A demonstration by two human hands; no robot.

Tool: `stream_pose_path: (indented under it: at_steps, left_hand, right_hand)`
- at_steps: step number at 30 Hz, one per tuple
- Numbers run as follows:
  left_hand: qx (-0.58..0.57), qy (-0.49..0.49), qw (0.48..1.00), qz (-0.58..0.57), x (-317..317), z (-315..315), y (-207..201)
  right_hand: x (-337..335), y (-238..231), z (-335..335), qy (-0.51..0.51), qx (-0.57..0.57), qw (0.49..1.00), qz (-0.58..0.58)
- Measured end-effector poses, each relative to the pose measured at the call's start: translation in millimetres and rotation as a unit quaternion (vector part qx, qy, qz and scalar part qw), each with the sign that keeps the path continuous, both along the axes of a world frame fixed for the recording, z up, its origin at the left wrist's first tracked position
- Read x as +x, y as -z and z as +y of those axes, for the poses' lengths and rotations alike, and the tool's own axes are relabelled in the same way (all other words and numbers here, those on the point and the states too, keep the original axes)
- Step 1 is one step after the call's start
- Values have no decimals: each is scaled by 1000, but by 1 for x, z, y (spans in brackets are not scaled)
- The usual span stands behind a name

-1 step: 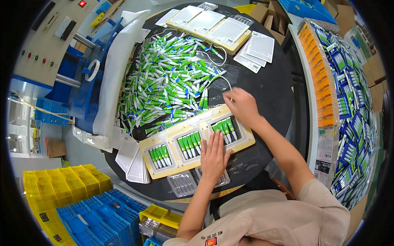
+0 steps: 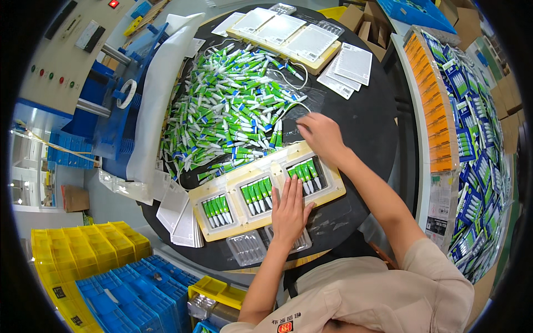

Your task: The person places green cylindrical components into a multi-slot tray, then covers each slot with a white paper sheet and a clear plastic cover. They repeat this sequence across multiple slots, retrieving paper sheets from a nearby cardboard box and stacking the completed units on the table.

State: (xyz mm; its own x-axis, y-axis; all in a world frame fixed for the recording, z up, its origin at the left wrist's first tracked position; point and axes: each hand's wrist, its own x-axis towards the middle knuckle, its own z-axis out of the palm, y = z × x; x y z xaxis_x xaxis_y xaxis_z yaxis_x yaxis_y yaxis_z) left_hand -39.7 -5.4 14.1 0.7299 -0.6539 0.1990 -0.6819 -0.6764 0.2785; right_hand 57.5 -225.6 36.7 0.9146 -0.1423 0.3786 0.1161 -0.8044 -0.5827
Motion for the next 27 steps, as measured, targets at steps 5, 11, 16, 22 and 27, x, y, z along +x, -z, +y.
stream_pose_path:
  at_steps: [5,11,16,22,27]
  left_hand:
    - [18,10,1000,3,7,2,4]
    - [-16,14,999,33,-6,9,4]
    - [18,23,1000,2,-5,12,8]
    - [-8,29,1000,5,-6,2,2]
    - [5,78,997,1,-5,-14,-7]
  right_hand:
    - [65,17,36,24,-127,967,218]
    - [76,42,36,97,82,943,307]
    - [31,32,1,37,415,896,150]
    - [-96,18,-16,80,468,877,78]
    - [-128,23,8,88,377,921,36]
